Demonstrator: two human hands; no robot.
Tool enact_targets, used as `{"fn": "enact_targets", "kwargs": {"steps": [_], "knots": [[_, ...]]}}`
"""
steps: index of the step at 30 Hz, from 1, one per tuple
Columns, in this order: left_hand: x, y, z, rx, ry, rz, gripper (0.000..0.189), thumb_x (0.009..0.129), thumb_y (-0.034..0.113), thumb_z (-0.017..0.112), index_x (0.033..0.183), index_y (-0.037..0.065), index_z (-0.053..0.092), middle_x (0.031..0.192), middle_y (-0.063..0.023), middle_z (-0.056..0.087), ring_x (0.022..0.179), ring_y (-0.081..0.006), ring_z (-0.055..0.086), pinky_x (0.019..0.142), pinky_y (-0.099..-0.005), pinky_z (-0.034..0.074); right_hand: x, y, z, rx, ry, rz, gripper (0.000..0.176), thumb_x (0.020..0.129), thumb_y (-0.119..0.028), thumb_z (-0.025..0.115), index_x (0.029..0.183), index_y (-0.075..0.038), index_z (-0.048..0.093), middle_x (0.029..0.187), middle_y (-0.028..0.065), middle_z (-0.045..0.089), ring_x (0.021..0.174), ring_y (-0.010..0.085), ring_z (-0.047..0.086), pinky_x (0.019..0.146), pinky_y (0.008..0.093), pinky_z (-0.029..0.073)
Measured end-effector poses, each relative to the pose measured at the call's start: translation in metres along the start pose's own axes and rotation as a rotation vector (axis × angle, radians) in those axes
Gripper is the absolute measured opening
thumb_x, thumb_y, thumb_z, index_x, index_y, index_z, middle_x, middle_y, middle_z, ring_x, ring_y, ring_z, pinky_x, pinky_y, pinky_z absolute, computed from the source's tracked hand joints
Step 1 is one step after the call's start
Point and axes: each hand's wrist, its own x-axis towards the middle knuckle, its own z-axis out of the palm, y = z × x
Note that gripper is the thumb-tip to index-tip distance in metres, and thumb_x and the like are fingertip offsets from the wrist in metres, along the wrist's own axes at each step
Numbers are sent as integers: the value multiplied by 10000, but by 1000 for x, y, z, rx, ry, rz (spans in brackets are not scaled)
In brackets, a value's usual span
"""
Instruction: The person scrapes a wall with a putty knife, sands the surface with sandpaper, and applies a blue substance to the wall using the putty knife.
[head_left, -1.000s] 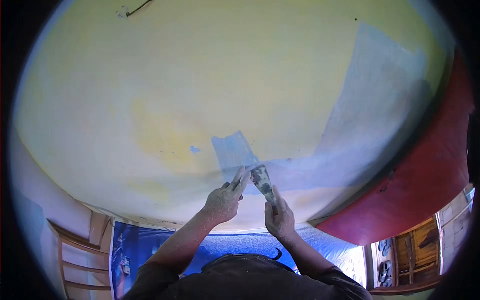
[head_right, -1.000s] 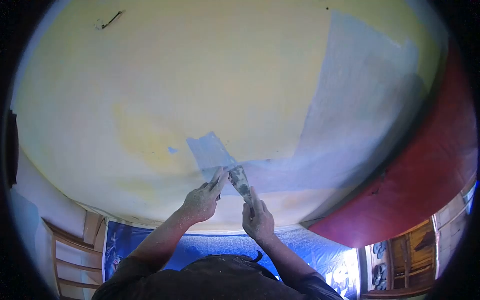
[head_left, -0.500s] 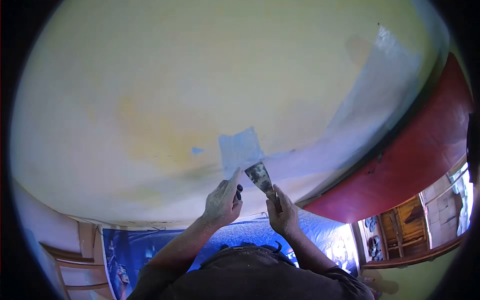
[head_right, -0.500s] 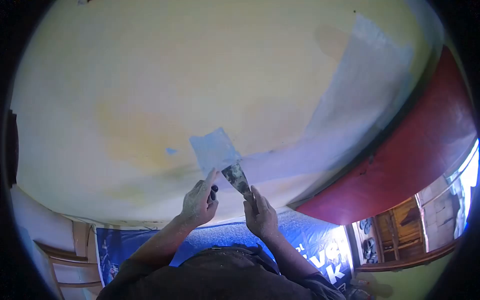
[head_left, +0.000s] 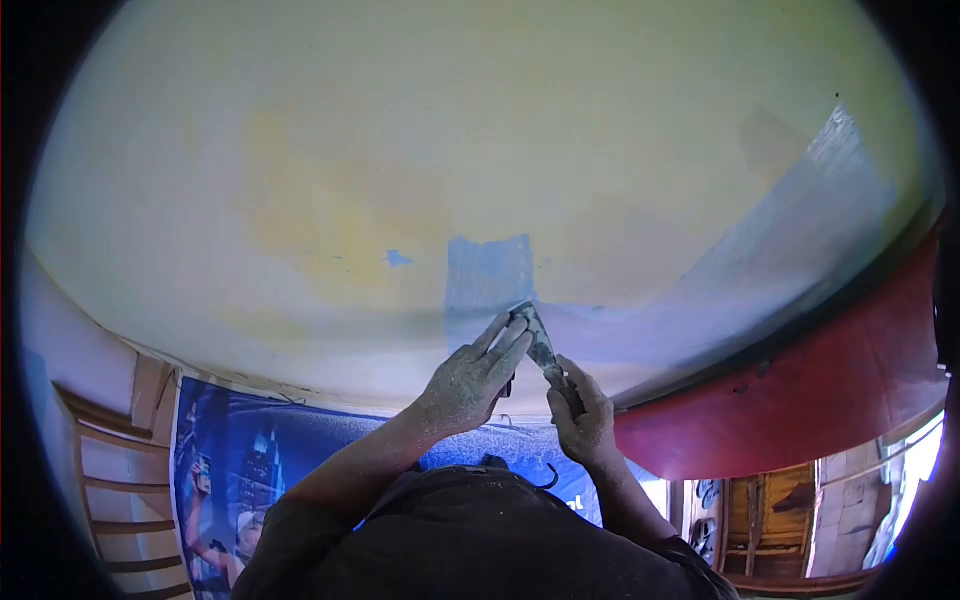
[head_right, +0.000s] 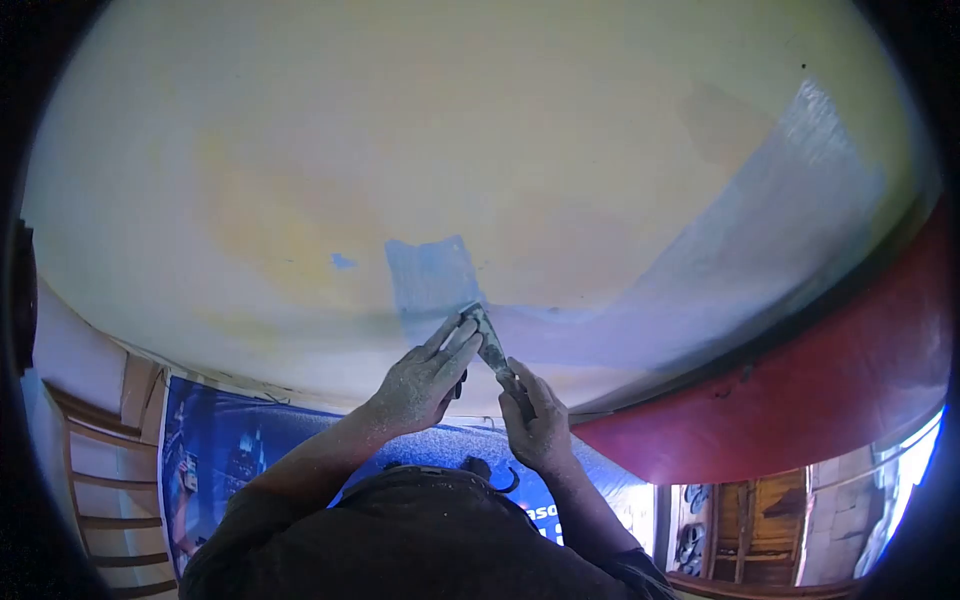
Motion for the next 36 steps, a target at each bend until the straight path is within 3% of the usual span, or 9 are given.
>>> {"fn": "enact_targets", "kwargs": {"steps": [6, 9, 13, 19, 23, 26, 29, 32, 36], "knots": [[5, 8, 15, 2, -22, 1, 845, 902, 5, 760, 1670, -37, 411, 1706, -274, 453, 1644, -483, 373, 1248, -586, 446, 15, 4, -27, -71, -91, -56, 541, 1052, -9, 704, 1587, -36, 625, 1081, 92, 733, 862, 137, 664, 790, 325, 569], [9, 17, 24, -2, -35, -26, 863, 905, -3, 752, 1684, -46, 385, 1721, -290, 425, 1641, -493, 373, 1251, -584, 447, 15, 0, -31, -128, -105, -35, 555, 1047, -59, 722, 1592, -53, 620, 1046, 185, 735, 831, 255, 733, 782, 397, 585], [7, 17, 27, -12, -40, -34, 873, 912, -12, 739, 1696, -54, 359, 1737, -308, 393, 1639, -502, 370, 1253, -587, 446, 17, 0, -37, -274, -122, -154, 579, 1036, -99, 742, 1602, -91, 617, 1067, 188, 746, 880, 398, 762, 789, 476, 613], [9, 22, 29, 38, -78, -38, 848, 939, 26, 726, 1695, -68, 353, 1733, -324, 387, 1639, -502, 367, 1266, -579, 427, 24, 6, -31, -226, -83, -198, 570, 1041, -105, 741, 1599, -116, 629, 1040, 172, 742, 863, 362, 770, 766, 472, 614], [11, 20, 20, -18, -99, -49, 859, 930, 19, 733, 1693, -76, 349, 1731, -331, 383, 1632, -524, 370, 1260, -589, 434, 19, 0, -35, -205, -119, -66, 552, 1048, -109, 733, 1591, -150, 647, 1020, 168, 746, 852, 347, 771, 759, 458, 617], [9, 22, 23, 10, -66, -53, 857, 924, 15, 738, 1688, -79, 359, 1715, -337, 397, 1629, -539, 365, 1259, -596, 434, 23, -1, -28, -255, -51, -196, 543, 1045, -102, 735, 1581, -140, 657, 998, 169, 743, 832, 349, 770, 753, 456, 614], [9, 15, 25, 43, -59, -16, 862, 918, 10, 741, 1684, -88, 358, 1707, -350, 400, 1624, -553, 365, 1258, -603, 433, 24, 1, -33, -273, -65, -226, 546, 1040, -98, 741, 1578, -128, 658, 1015, 173, 754, 841, 356, 773, 757, 458, 614], [12, 13, 21, -22, -33, -21, 861, 916, 4, 741, 1680, -94, 357, 1710, -361, 393, 1625, -553, 364, 1261, -607, 430, 25, -6, -36, -191, -107, -112, 521, 1022, -22, 741, 1537, -77, 686, 998, 187, 745, 815, 320, 738, 750, 403, 589], [10, 17, 31, 22, 46, -42, 845, 918, -4, 732, 1675, -94, 366, 1711, -363, 394, 1625, -555, 364, 1275, -606, 411, 33, -8, -37, -194, -91, -221, 523, 1015, -18, 751, 1532, -68, 689, 975, 186, 741, 794, 293, 733, 732, 393, 583]]}}
